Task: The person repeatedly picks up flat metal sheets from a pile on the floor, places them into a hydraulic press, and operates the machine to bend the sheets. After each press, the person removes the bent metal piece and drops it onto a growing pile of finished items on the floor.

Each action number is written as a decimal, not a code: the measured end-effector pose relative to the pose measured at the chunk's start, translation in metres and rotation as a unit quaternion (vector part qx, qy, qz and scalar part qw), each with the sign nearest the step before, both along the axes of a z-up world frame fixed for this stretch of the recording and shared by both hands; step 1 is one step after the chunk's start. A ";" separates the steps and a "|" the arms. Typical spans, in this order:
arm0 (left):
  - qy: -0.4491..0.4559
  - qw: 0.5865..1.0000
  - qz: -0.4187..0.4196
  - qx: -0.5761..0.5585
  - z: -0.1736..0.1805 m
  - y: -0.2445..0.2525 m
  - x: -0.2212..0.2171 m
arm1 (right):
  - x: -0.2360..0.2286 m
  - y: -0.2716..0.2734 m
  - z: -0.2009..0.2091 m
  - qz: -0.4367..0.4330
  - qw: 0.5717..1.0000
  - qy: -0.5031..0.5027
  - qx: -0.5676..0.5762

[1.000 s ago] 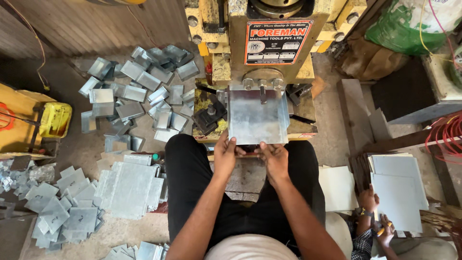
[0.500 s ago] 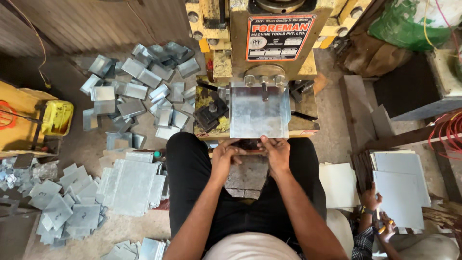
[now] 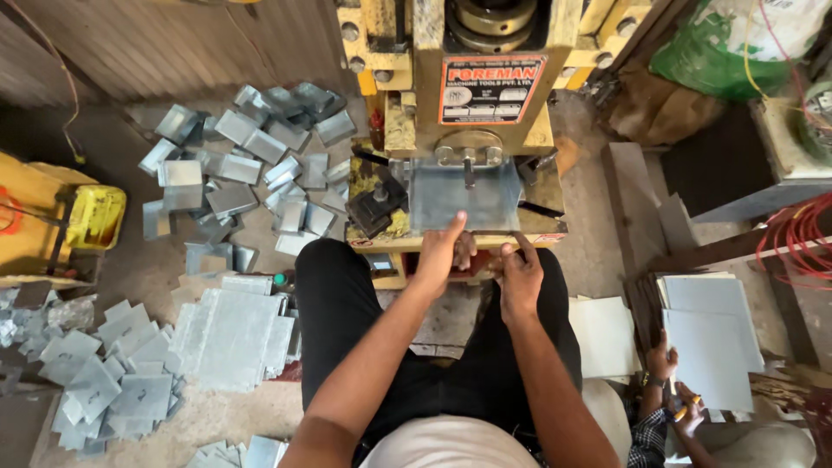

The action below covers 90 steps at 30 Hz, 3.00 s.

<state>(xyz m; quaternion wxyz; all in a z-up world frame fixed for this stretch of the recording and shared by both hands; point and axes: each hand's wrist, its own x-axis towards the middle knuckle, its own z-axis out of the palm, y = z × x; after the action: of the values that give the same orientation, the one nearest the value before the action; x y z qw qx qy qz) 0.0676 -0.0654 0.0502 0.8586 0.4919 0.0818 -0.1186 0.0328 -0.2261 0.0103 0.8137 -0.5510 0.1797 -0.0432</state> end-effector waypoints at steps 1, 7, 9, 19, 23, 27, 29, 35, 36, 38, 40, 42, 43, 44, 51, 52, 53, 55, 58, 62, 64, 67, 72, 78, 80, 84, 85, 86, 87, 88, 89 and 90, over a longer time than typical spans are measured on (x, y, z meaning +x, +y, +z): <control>0.054 0.996 0.007 -0.069 0.001 -0.009 0.012 | 0.001 -0.003 -0.002 0.001 1.000 0.010 0.003; 0.053 0.986 -0.137 -0.084 0.029 0.004 -0.023 | 0.007 -0.023 0.009 0.051 0.986 0.040 0.152; 0.025 0.985 -0.170 0.009 0.042 0.028 -0.037 | 0.010 -0.030 0.027 0.067 0.974 0.048 0.210; 0.080 0.980 -0.018 -0.179 0.061 0.077 -0.040 | 0.022 -0.029 0.068 0.237 0.918 -0.196 0.249; 0.040 0.974 -0.079 -0.207 0.050 0.080 -0.042 | 0.034 -0.016 0.054 0.189 0.979 -0.045 0.067; -0.049 0.965 -0.121 -0.226 0.045 0.082 -0.049 | 0.031 -0.009 0.047 0.101 0.986 -0.102 0.081; -0.049 0.979 -0.124 -0.156 0.046 0.073 -0.056 | 0.023 -0.002 0.053 0.031 0.987 -0.147 0.052; -0.122 0.988 -0.066 0.067 0.031 0.023 -0.065 | -0.004 0.041 0.066 0.003 0.991 -0.136 0.002; -0.111 0.989 -0.028 0.090 0.025 0.019 -0.061 | -0.007 0.046 0.062 0.030 0.989 -0.145 0.018; -0.086 0.986 0.052 0.135 0.011 0.014 -0.051 | -0.011 0.051 0.051 0.088 0.982 -0.160 0.047; -0.091 0.984 0.103 0.110 -0.002 0.016 -0.042 | -0.006 0.046 0.042 0.115 0.978 -0.173 0.017; -0.103 0.981 0.142 0.087 -0.010 0.021 -0.035 | -0.001 0.039 0.038 0.114 0.977 -0.177 -0.032; -0.111 0.979 0.154 0.075 -0.012 0.024 -0.030 | 0.000 0.034 0.038 0.099 0.978 -0.173 -0.066; -0.119 0.977 0.167 0.064 -0.013 0.026 -0.025 | 0.003 0.031 0.040 0.083 0.977 -0.168 -0.100; -0.089 0.973 0.207 0.041 -0.017 0.036 -0.004 | 0.043 0.009 0.048 0.051 0.970 -0.112 -0.210; -0.085 0.974 0.208 0.043 -0.022 0.038 0.001 | 0.050 0.008 0.044 0.046 0.968 -0.118 -0.215; -0.081 0.974 0.209 0.044 -0.027 0.039 0.003 | 0.054 0.006 0.039 0.042 0.967 -0.124 -0.219; -0.095 0.974 0.200 0.046 -0.039 0.044 0.005 | 0.058 0.000 0.031 0.042 0.962 -0.142 -0.229; -0.101 0.974 0.191 0.067 -0.053 0.049 0.011 | 0.059 -0.002 0.025 0.033 0.965 -0.132 -0.224; -0.103 0.975 0.183 0.066 -0.055 0.052 0.013 | 0.057 -0.003 0.023 0.029 0.961 -0.132 -0.240; -0.092 0.974 0.185 0.092 -0.048 0.053 0.009 | 0.059 -0.003 0.020 0.029 0.965 -0.129 -0.227; -0.095 0.972 0.190 0.104 -0.036 0.053 0.004 | 0.061 -0.006 0.013 0.024 0.964 -0.133 -0.228; -0.113 0.968 0.202 0.101 -0.036 0.051 0.003 | 0.062 -0.009 0.010 0.025 0.965 -0.128 -0.229; -0.165 0.927 0.195 0.274 -0.046 0.055 0.006 | 0.057 -0.001 0.048 0.025 0.956 -0.126 -0.264; -0.218 0.915 0.139 0.308 -0.023 0.063 0.005 | 0.061 0.004 0.063 0.039 0.957 -0.109 -0.267; -0.208 0.946 0.021 0.248 0.038 0.074 0.018 | 0.077 0.003 0.074 0.100 0.978 -0.121 -0.140; -0.218 0.946 0.010 0.238 0.047 0.073 0.021 | 0.080 0.000 0.074 0.103 0.980 -0.125 -0.112; -0.229 0.946 -0.001 0.229 0.052 0.074 0.022 | 0.081 -0.005 0.074 0.106 0.982 -0.129 -0.084; -0.227 0.950 0.004 0.215 0.052 0.075 0.017 | 0.076 -0.011 0.073 0.118 0.980 -0.136 -0.080; -0.225 0.953 0.010 0.201 0.050 0.076 0.009 | 0.070 -0.018 0.074 0.130 0.978 -0.143 -0.077; -0.224 0.956 0.016 0.188 0.046 0.077 0.003 | 0.064 -0.020 0.075 0.141 0.976 -0.151 -0.072; -0.203 0.963 0.021 0.178 0.039 0.076 -0.007 | 0.056 -0.021 0.075 0.145 0.984 -0.097 -0.022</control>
<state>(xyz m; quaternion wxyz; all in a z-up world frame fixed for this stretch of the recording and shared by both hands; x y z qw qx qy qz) 0.0610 0.0104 0.0897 0.7581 0.6487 -0.0644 0.0181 0.0885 -0.2467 0.0855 0.8125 -0.5825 0.0172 0.0175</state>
